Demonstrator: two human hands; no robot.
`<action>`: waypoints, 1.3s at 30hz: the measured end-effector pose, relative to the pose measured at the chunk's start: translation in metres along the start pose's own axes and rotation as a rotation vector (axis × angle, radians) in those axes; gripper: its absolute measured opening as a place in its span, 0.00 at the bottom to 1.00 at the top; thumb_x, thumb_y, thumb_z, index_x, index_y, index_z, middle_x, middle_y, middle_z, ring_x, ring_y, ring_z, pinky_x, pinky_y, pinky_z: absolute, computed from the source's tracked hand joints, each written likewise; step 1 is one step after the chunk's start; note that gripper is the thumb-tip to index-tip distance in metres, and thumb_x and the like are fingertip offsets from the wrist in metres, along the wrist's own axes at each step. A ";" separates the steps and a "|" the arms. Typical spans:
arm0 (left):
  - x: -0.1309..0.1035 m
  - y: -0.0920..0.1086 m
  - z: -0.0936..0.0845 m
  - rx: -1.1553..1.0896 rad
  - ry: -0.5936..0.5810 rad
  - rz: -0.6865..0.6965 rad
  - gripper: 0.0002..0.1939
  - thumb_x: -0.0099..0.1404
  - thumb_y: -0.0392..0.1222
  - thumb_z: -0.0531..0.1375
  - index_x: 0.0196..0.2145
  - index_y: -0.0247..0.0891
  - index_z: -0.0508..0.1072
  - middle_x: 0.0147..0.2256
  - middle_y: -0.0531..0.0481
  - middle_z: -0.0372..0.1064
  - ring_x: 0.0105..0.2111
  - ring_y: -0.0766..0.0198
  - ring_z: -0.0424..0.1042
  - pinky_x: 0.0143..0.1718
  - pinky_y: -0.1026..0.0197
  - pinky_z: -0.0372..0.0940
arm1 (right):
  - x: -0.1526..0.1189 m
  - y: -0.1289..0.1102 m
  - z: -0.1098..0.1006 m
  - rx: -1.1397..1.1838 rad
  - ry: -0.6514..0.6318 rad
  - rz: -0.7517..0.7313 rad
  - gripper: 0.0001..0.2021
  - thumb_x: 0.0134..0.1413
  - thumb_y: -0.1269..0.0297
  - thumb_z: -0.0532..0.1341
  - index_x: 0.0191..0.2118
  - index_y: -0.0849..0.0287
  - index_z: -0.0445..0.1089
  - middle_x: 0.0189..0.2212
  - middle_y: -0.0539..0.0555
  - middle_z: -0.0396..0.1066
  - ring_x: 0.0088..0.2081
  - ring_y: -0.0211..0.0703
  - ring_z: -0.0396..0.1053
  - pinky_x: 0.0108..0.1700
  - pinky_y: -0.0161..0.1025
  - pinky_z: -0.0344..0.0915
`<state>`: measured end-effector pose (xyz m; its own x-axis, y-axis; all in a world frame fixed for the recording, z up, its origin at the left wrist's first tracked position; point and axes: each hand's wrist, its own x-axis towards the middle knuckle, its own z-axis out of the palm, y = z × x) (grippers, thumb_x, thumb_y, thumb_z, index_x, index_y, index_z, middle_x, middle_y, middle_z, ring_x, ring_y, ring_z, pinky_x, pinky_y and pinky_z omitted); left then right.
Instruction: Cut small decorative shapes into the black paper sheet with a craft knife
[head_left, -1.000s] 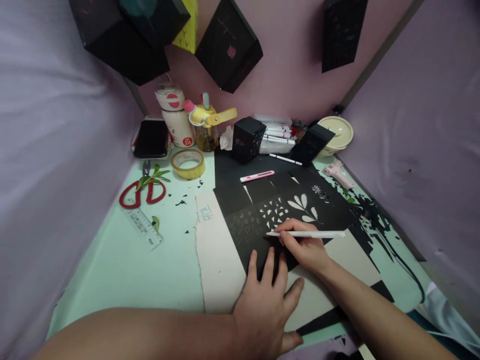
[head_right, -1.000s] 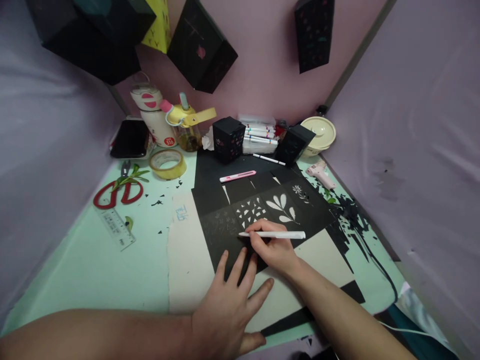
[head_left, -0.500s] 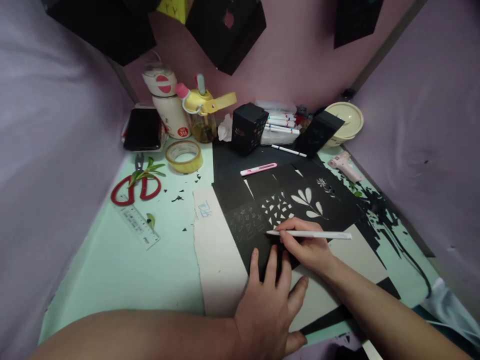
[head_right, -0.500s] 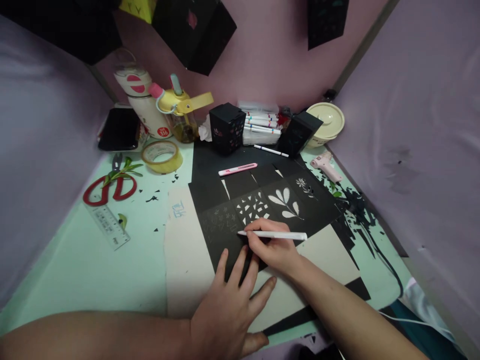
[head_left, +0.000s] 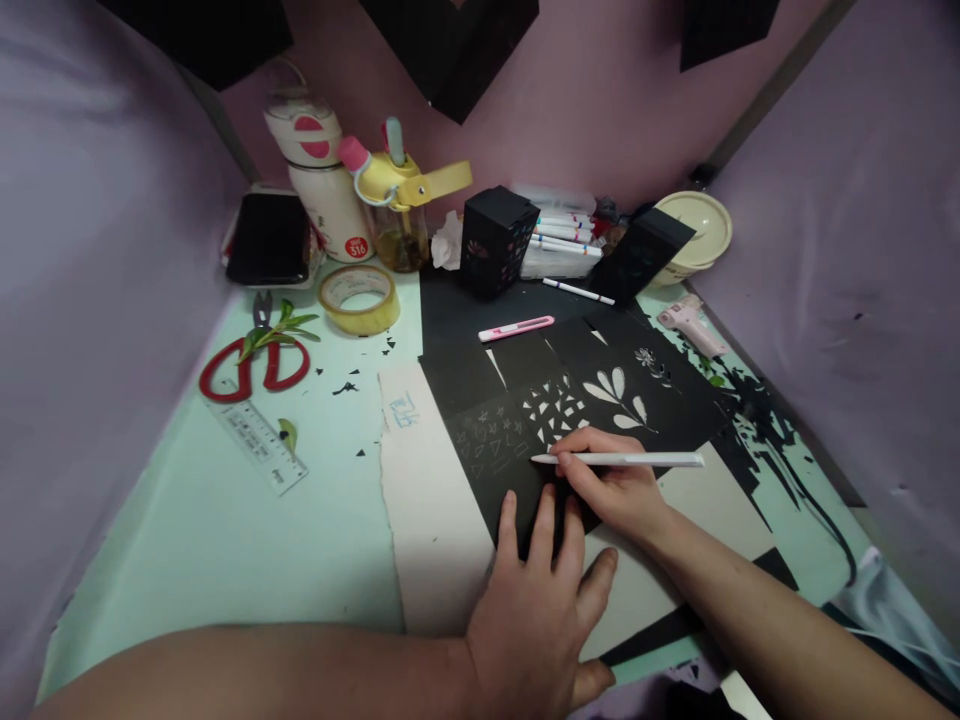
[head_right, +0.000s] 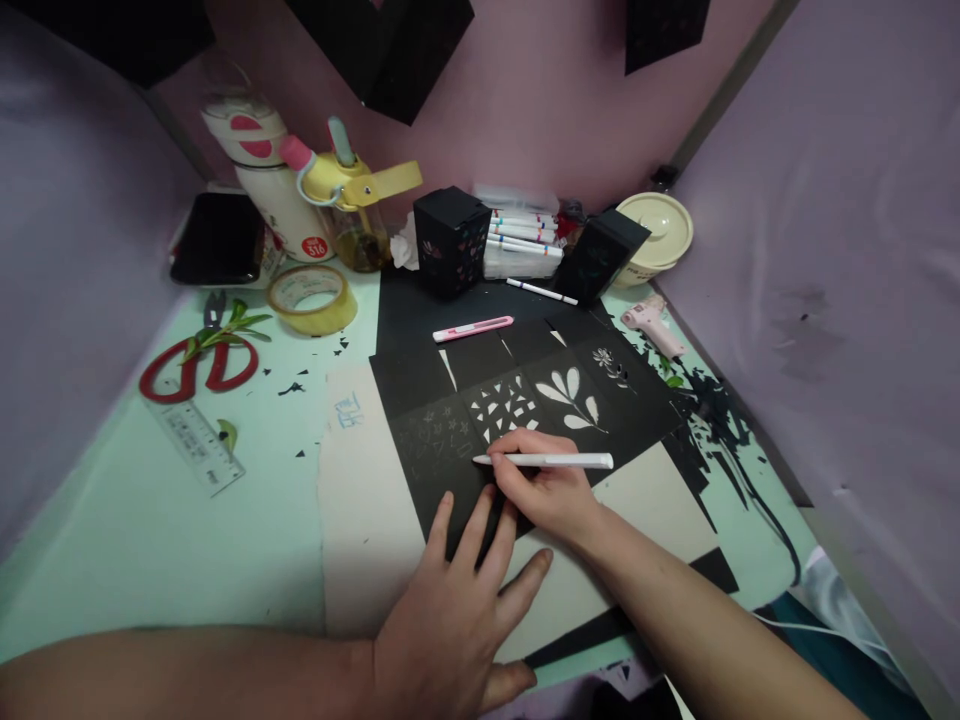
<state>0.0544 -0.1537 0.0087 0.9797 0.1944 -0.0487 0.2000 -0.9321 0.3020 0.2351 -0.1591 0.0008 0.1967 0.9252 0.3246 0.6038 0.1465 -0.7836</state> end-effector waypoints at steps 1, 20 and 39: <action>0.000 0.000 -0.001 0.000 -0.005 0.000 0.40 0.63 0.68 0.57 0.65 0.43 0.60 0.66 0.26 0.50 0.66 0.28 0.48 0.58 0.22 0.49 | 0.000 0.000 0.000 0.004 -0.001 0.003 0.06 0.57 0.71 0.60 0.32 0.58 0.74 0.23 0.49 0.74 0.24 0.37 0.71 0.28 0.34 0.67; 0.000 0.001 -0.005 0.013 -0.026 0.000 0.38 0.65 0.66 0.54 0.65 0.43 0.59 0.66 0.27 0.50 0.66 0.29 0.47 0.58 0.22 0.47 | 0.001 0.000 0.000 0.049 -0.050 0.064 0.07 0.58 0.71 0.59 0.35 0.57 0.75 0.24 0.49 0.75 0.26 0.37 0.73 0.29 0.34 0.69; -0.001 0.002 -0.006 0.003 -0.045 -0.005 0.38 0.66 0.66 0.53 0.66 0.42 0.59 0.65 0.27 0.51 0.66 0.30 0.48 0.59 0.23 0.46 | 0.001 0.002 0.001 0.047 -0.076 0.119 0.08 0.57 0.70 0.58 0.33 0.58 0.75 0.23 0.49 0.74 0.25 0.37 0.71 0.28 0.34 0.67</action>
<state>0.0537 -0.1535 0.0153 0.9783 0.1851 -0.0927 0.2047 -0.9320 0.2993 0.2356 -0.1575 -0.0014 0.2050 0.9605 0.1880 0.5427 0.0483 -0.8385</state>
